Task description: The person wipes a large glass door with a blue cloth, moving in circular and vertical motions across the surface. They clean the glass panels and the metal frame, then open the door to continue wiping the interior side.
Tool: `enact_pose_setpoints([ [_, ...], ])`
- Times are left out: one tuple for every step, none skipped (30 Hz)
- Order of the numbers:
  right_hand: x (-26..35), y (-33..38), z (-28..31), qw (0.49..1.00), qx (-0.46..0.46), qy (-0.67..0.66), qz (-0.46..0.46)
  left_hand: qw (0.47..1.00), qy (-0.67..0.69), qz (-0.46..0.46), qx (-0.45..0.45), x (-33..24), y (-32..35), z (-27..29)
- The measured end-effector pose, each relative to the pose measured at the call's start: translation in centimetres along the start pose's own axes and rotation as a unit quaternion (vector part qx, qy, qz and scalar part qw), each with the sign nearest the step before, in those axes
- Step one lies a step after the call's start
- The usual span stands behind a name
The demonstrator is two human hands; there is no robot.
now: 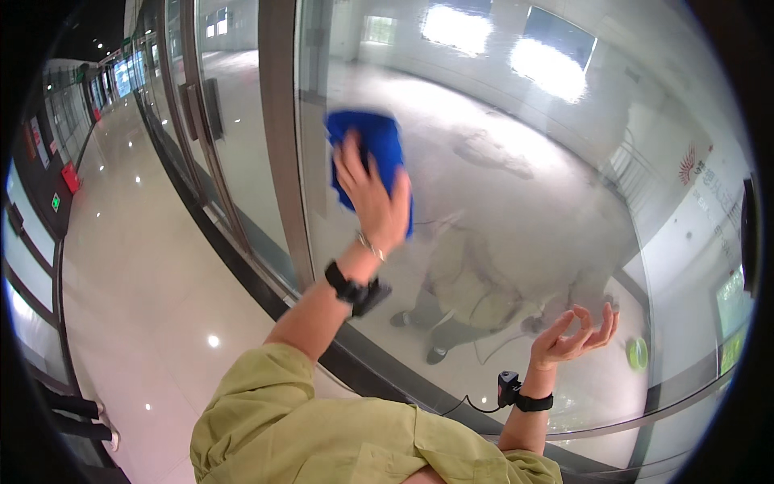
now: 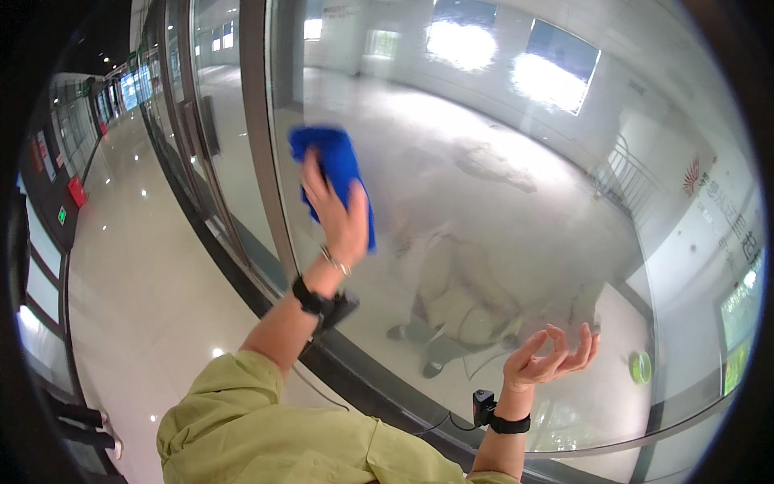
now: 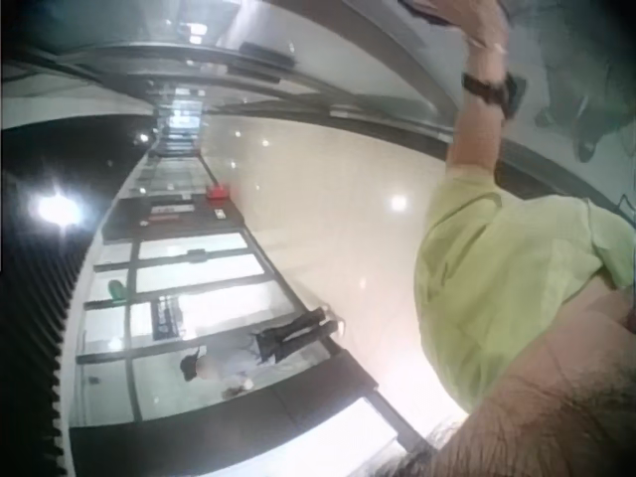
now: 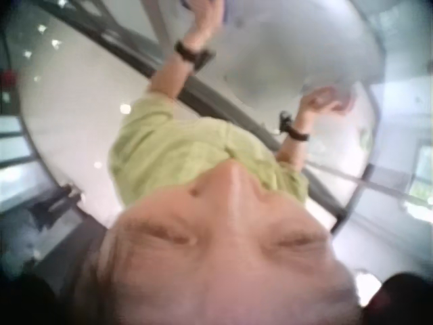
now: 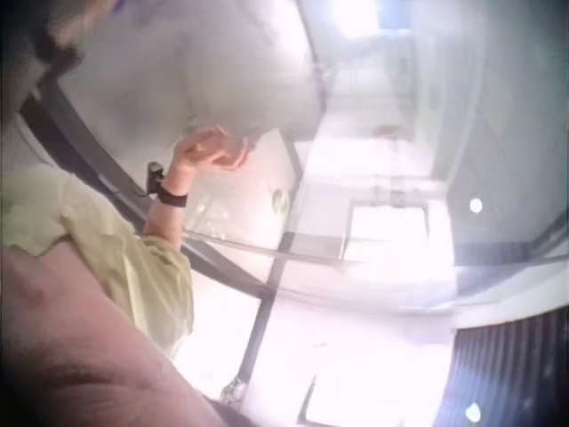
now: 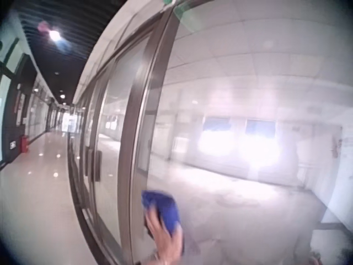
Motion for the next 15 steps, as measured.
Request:
enact_pose_setpoints([
  [0.0, 0.2, 0.0, 1.0, 0.0, 0.001, -0.002, 0.998, 0.029, 0.05, -0.009, -1.1, -3.7, 0.2],
  [0.0, 0.2, -0.1, 1.0, 0.002, 0.0, -0.002, 1.0, -0.024, 0.003, -0.009, -3.4, -5.6, -0.2],
  [0.0, 0.1, -0.2, 1.0, 0.004, -0.001, -0.002, 0.996, -0.077, -0.044, -0.013, -5.7, -7.5, -0.6],
  [-0.1, 0.2, -0.2, 1.0, 0.004, -0.003, -0.005, 0.987, -0.097, -0.13, -0.004, -9.4, -7.7, -1.3],
  [-0.2, 0.4, -0.3, 1.0, 0.005, -0.007, -0.005, 0.976, -0.073, -0.2, 0.04, -13.3, -6.3, -1.7],
  [-0.4, 0.6, -0.2, 1.0, 0.006, -0.004, -0.005, 0.953, -0.033, -0.295, 0.064, -16.6, -3.4, -2.6],
  [-0.6, 0.8, -0.4, 1.0, 0.009, 0.001, -0.009, 0.917, 0.004, -0.378, 0.129, -19.5, -0.1, -3.2],
  [-0.7, 1.0, -0.6, 1.0, 0.011, 0.001, -0.012, 0.878, 0.04, -0.435, 0.195, -20.6, 3.9, -3.9],
  [-0.9, 1.0, -0.6, 1.0, 0.011, 0.004, -0.016, 0.841, 0.031, -0.494, 0.217, -21.1, 7.3, -3.9],
  [-0.8, 0.8, -0.6, 1.0, 0.018, -0.001, -0.017, 0.843, 0.053, -0.479, 0.239, -19.4, 8.3, -4.5],
  [-0.6, 0.9, -0.8, 0.999, 0.023, -0.014, -0.023, 0.845, 0.071, -0.461, 0.262, -17.7, 9.2, -5.1],
  [-0.3, 0.9, -1.2, 0.999, 0.03, -0.027, -0.028, 0.846, 0.09, -0.442, 0.284, -15.9, 10.1, -5.6],
  [-0.6, 0.8, -0.9, 0.999, 0.02, -0.021, -0.033, 0.854, 0.032, -0.451, 0.258, -15.4, 8.6, -5.3],
  [-0.8, 0.7, -0.6, 0.999, 0.016, -0.015, -0.034, 0.872, 0.001, -0.441, 0.212, -15.2, 6.0, -4.7],
  [-0.9, 0.8, -0.4, 0.999, 0.014, -0.018, -0.036, 0.888, -0.037, -0.426, 0.168, -14.8, 3.1, -3.9],
])
Point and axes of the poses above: each hand's wrist, its own y-axis away from the middle knuckle, its own z-axis out of the back of the hand, x = y × z, the point moved 9 cm from there along -y, towards the middle knuckle, and after that the axes turned 7 degrees about -y, right-handed, at the moved point
